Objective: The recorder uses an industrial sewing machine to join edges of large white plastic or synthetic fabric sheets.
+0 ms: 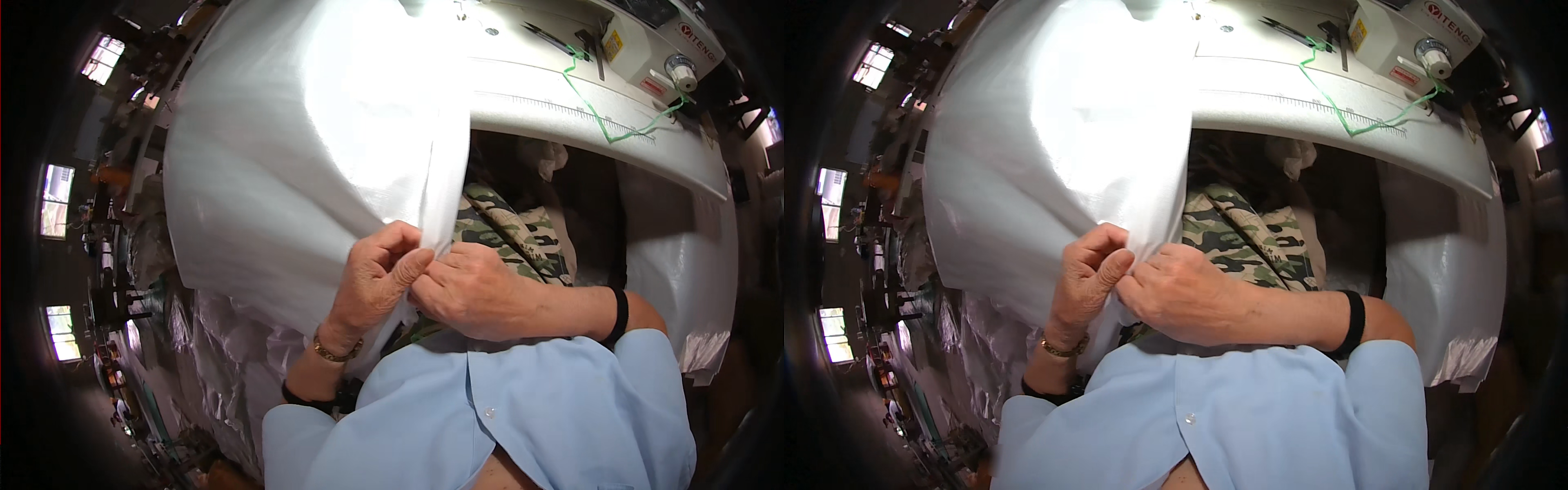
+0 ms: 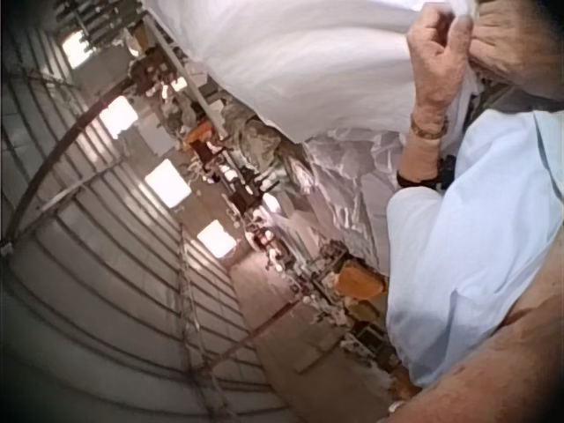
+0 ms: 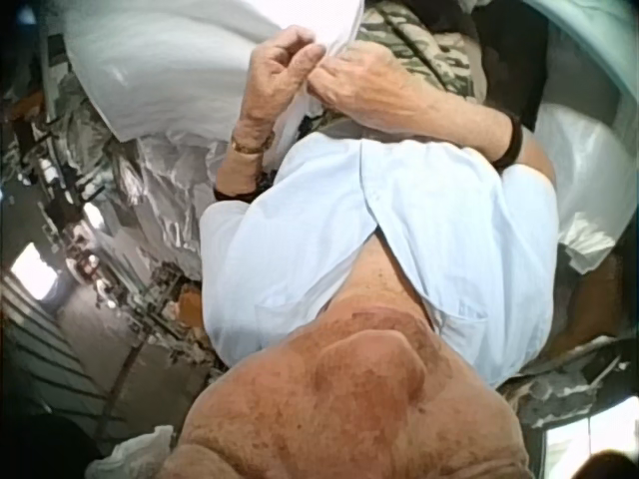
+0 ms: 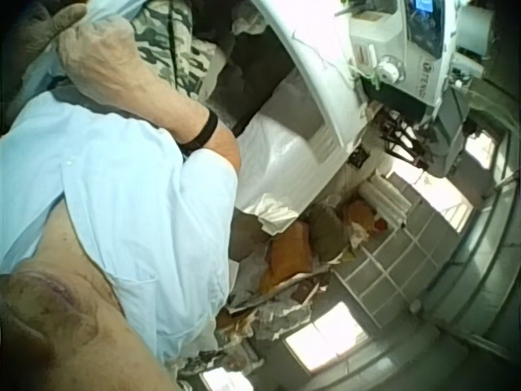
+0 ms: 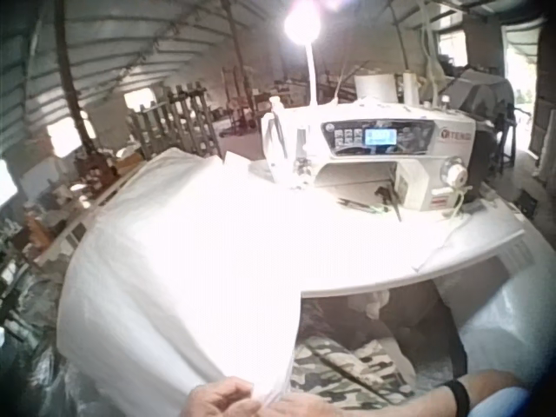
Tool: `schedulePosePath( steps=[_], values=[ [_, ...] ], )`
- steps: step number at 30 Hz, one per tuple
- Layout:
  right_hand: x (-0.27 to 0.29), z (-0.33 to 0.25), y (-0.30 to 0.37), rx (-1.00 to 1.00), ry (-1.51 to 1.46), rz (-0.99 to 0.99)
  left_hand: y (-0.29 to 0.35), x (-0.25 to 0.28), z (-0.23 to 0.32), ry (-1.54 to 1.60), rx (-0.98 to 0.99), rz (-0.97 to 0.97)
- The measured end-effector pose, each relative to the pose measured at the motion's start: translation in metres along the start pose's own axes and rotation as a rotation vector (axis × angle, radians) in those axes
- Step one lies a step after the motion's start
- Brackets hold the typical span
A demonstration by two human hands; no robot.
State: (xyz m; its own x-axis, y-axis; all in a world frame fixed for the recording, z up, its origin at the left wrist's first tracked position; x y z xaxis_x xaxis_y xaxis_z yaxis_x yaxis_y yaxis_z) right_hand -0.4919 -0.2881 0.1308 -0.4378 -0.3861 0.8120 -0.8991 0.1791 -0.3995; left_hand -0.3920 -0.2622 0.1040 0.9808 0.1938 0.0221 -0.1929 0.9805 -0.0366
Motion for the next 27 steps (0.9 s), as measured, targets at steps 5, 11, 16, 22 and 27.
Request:
schedulePosePath(
  steps=[5,11,16,22,27],
  values=[
    [-0.014,0.051,0.007,-0.074,-0.498,0.16,-0.003,0.035,0.025,-0.263,-0.001,0.091],
    [-0.078,0.118,-0.066,-0.791,-0.762,0.189,-0.038,0.044,0.124,-0.668,-0.25,-0.088],
    [-0.103,0.012,-0.177,0.119,-0.876,-0.398,-0.049,0.009,0.153,-0.988,-0.339,-0.488],
    [-0.135,0.022,-0.135,0.142,-0.766,-0.413,-0.017,0.006,0.075,-1.156,-0.455,-0.512],
    [-0.098,0.093,-0.079,0.01,-0.202,-0.429,0.007,0.013,-0.008,-1.199,-0.373,-0.203]
  ],
)
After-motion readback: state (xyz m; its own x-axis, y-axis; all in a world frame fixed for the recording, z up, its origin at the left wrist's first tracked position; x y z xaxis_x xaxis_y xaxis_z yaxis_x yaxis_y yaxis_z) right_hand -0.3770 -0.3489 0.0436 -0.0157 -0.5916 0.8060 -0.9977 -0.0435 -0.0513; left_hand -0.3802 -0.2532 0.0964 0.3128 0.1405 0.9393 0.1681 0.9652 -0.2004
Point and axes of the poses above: each hand's wrist, its own y-axis away from the middle knuckle, its own x-axis out of the back of the hand, z = x × y, the point moved 8 cm from there along -y, towards the middle knuckle, and after that the axes turned 8 degrees about -x, right-handed, at the moved point
